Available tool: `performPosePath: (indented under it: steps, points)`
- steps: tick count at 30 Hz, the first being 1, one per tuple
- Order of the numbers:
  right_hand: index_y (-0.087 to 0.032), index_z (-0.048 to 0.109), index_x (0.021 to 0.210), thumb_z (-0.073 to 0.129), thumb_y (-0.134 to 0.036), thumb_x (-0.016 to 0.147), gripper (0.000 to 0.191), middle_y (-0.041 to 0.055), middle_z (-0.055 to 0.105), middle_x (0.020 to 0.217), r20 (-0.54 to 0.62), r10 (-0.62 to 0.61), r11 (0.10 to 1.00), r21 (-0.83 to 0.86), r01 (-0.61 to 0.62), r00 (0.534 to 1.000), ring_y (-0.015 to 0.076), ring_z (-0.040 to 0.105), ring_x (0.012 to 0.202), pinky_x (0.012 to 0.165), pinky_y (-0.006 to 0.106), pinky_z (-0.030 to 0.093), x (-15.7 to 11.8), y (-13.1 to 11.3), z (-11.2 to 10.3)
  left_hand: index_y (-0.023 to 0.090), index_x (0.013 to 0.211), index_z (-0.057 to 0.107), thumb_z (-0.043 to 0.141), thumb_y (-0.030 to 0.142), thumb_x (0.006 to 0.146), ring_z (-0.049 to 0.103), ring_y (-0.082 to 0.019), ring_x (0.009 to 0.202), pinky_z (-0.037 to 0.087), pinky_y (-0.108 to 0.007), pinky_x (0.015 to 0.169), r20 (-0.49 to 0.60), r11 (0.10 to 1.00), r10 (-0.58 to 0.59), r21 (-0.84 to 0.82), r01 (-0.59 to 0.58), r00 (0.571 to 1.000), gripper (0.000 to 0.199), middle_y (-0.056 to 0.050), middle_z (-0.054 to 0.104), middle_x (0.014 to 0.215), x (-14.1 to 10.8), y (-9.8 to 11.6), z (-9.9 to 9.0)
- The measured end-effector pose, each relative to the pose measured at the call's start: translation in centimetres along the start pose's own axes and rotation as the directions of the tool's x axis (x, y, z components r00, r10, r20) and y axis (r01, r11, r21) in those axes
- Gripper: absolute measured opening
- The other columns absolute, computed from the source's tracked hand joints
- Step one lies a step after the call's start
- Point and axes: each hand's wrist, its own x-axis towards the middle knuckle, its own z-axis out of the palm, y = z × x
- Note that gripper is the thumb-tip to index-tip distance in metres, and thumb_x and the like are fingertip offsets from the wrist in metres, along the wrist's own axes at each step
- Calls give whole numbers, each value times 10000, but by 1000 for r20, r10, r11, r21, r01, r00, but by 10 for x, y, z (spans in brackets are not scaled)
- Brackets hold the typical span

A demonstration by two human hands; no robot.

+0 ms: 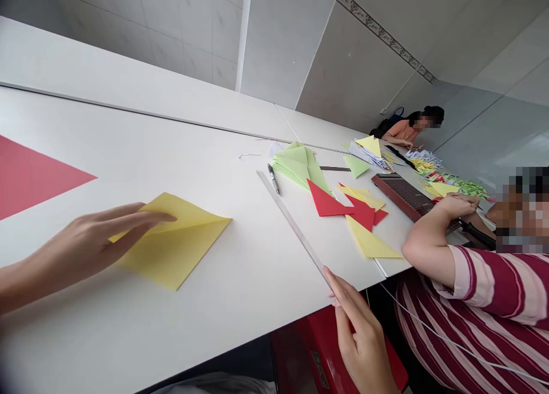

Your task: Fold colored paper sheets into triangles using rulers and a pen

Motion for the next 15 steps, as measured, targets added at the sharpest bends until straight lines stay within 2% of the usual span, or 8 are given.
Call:
performPosePath:
  steps: [3, 6, 9, 10, 12, 14, 15]
  points:
    - [-286, 477, 1407, 416, -138, 960, 475, 62, 619, 1219, 33, -109, 994, 27, 108, 993, 156, 613, 1124, 904, 244, 544, 11, -13, 7, 271, 1107, 602, 304, 345, 1005, 523, -88, 501, 394, -229, 467, 40, 996, -92, -18, 92, 995, 323, -27, 644, 962, 1, -6, 4]
    - [-292, 500, 1394, 429, -127, 944, 485, 80, 609, 1132, 115, -205, 978, -2, 207, 972, 148, 636, 1028, 815, 223, 554, 14, -19, 16, 262, 1141, 598, 313, 323, 1007, 523, -84, 525, 421, -224, 516, 75, 991, -135, 17, 134, 988, 320, -31, 632, 986, 0, -6, 6]
    - [-312, 523, 1378, 421, -132, 935, 489, 87, 582, 1128, 192, -216, 971, -65, 232, 957, 132, 649, 917, 757, 217, 560, 13, -18, 21, 277, 1212, 589, 323, 319, 1006, 558, -98, 569, 436, -226, 519, 106, 985, -163, 76, 155, 981, 339, -57, 609, 1046, -3, -5, 8]
    - [-316, 528, 1374, 418, -141, 935, 486, 90, 575, 1130, 212, -213, 969, -79, 234, 954, 127, 650, 887, 742, 215, 563, 13, -18, 21, 281, 1247, 578, 335, 335, 1004, 592, -121, 630, 464, -247, 551, 103, 983, -167, 100, 157, 981, 348, -86, 586, 1122, -4, -4, 9]
    - [-321, 531, 1373, 414, -157, 936, 481, 92, 568, 1124, 240, -218, 966, -88, 245, 946, 116, 649, 834, 689, 193, 565, 12, -18, 20, 283, 1293, 566, 358, 372, 999, 638, -232, 912, 525, -365, 720, 84, 980, -153, 141, 141, 985, 371, -150, 460, 1348, -5, -4, 11]
    - [-330, 529, 1372, 413, -166, 937, 479, 91, 564, 1116, 263, -224, 964, -81, 253, 938, 105, 645, 799, 646, 173, 559, 12, -19, 17, 277, 1288, 581, 360, 375, 1000, 475, -343, 1258, 446, -518, 958, 80, 984, -103, 156, 90, 992, 376, -134, 266, 1528, -5, -5, 12]
    - [-334, 525, 1375, 414, -168, 937, 481, 90, 563, 1112, 274, -228, 964, -70, 256, 934, 99, 642, 782, 632, 165, 556, 12, -20, 16, 281, 1281, 588, 344, 345, 1004, 365, -340, 1360, 360, -547, 1055, 91, 987, -67, 153, 53, 994, 374, -93, 221, 1565, -5, -5, 12]
